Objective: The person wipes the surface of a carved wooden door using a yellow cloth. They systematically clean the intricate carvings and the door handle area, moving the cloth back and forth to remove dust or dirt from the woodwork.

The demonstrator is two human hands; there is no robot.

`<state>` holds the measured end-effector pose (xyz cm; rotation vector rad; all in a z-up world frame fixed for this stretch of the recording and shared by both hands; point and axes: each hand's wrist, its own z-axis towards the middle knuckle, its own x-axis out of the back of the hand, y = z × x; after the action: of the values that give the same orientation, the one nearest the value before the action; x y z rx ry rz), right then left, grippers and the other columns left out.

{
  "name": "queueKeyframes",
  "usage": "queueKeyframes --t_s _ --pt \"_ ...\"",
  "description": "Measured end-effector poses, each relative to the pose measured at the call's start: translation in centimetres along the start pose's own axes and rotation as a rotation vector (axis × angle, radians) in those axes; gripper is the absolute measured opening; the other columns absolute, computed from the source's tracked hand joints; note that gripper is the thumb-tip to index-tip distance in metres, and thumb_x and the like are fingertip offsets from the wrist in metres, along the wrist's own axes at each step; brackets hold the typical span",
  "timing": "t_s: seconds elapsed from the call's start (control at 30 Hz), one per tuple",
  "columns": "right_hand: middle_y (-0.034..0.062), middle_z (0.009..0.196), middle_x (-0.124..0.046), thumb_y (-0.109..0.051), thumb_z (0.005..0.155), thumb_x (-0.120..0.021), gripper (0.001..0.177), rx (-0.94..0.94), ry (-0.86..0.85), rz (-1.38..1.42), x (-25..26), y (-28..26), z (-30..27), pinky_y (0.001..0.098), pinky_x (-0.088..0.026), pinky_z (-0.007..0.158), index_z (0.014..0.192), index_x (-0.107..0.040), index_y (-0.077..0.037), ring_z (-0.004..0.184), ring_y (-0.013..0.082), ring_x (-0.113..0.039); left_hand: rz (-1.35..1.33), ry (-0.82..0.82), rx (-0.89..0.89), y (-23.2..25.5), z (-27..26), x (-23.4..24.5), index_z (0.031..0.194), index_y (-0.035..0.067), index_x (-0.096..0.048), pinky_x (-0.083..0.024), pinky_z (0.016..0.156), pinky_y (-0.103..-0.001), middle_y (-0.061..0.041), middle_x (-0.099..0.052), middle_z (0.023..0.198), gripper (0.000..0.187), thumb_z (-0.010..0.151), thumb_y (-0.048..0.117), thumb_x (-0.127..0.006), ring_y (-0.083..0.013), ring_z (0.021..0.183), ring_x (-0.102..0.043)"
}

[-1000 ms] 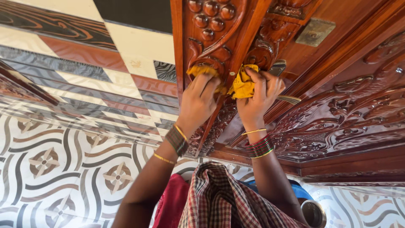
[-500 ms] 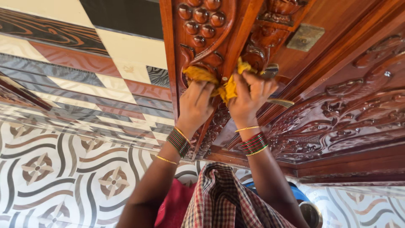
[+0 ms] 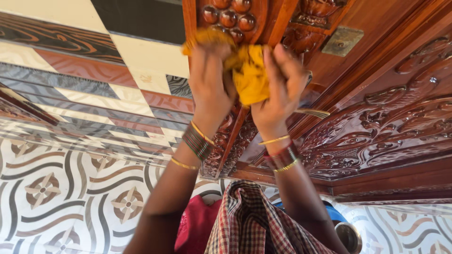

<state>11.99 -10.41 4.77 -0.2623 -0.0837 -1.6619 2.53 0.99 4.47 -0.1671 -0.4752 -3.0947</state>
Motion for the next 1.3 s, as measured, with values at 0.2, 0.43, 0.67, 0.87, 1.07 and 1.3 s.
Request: queueKeyframes --t_s 0.2,0.43,0.67,0.87,1.07,1.3 --pt "0.0076 0.127 -0.059 -0.017 0.099 -0.079 0.031 -0.075 0.021 0.078 -2.0 0.0 -5.7 0.0393 -0.049 0.107 0.127 -0.074 -0.004 0.121 0.0243 -0.056 -0.056 -0.209 0.019 0.4 -6.0 1.0 0.123 -0.003 -0.061 -0.057 0.092 -0.045 -0.019 -0.058 0.124 0.048 0.077 0.001 -0.072 -0.0393 0.11 -0.063" --pt "0.0054 0.109 -0.048 -0.027 0.091 -0.088 0.03 -0.019 0.211 -0.073 -1.2 0.6 0.4 0.0366 -0.045 0.092 0.11 -0.08 -0.006 0.108 0.0227 -0.049 0.01 -0.114 -0.256 0.1 3.4 0.9 0.129 -0.002 -0.06 -0.056 0.09 -0.041 -0.015 -0.058 0.131 0.044 0.086 0.003 -0.069 -0.033 0.11 -0.063" --pt "0.0053 0.113 -0.047 -0.018 0.102 -0.08 0.028 -0.003 0.139 -0.015 -2.0 -0.9 3.3 0.0332 -0.048 0.092 0.127 -0.078 -0.004 0.112 0.0204 -0.049 0.003 -0.096 -0.257 0.0 2.6 0.8 0.125 -0.004 -0.061 -0.056 0.086 -0.042 -0.017 -0.058 0.127 0.04 0.088 0.008 -0.069 -0.0355 0.107 -0.064" --pt "0.0067 0.112 -0.058 -0.006 0.095 -0.079 0.017 -0.026 0.035 -0.059 -1.0 -2.4 -1.9 0.0405 -0.046 0.09 0.112 -0.075 -0.005 0.105 0.0281 -0.055 -0.023 -0.158 -0.165 -1.1 -2.2 1.7 0.12 -0.005 -0.063 -0.056 0.079 -0.041 -0.018 -0.06 0.118 0.037 0.087 0.008 -0.07 -0.0352 0.102 -0.065" --pt "0.0116 0.111 -0.056 -0.002 0.084 -0.076 0.023 -0.038 0.005 -0.06 -0.8 -2.4 -1.2 0.043 -0.045 0.092 0.105 -0.068 -0.001 0.103 0.0312 -0.053 0.059 -0.025 -0.322 -0.7 7.0 1.0 0.129 -0.002 -0.061 -0.055 0.078 -0.04 -0.014 -0.056 0.127 0.046 0.083 0.001 -0.066 -0.0314 0.106 -0.061" --pt "0.0102 0.111 -0.054 -0.002 0.082 -0.075 0.03 -0.101 0.029 -0.068 -1.5 -3.1 -1.6 0.0426 -0.043 0.093 0.113 -0.073 -0.003 0.105 0.0295 -0.051 0.06 -0.064 -0.332 -0.3 4.4 1.2 0.127 -0.003 -0.062 -0.054 0.076 -0.038 -0.014 -0.057 0.123 0.046 0.082 0.005 -0.066 -0.0317 0.102 -0.062"
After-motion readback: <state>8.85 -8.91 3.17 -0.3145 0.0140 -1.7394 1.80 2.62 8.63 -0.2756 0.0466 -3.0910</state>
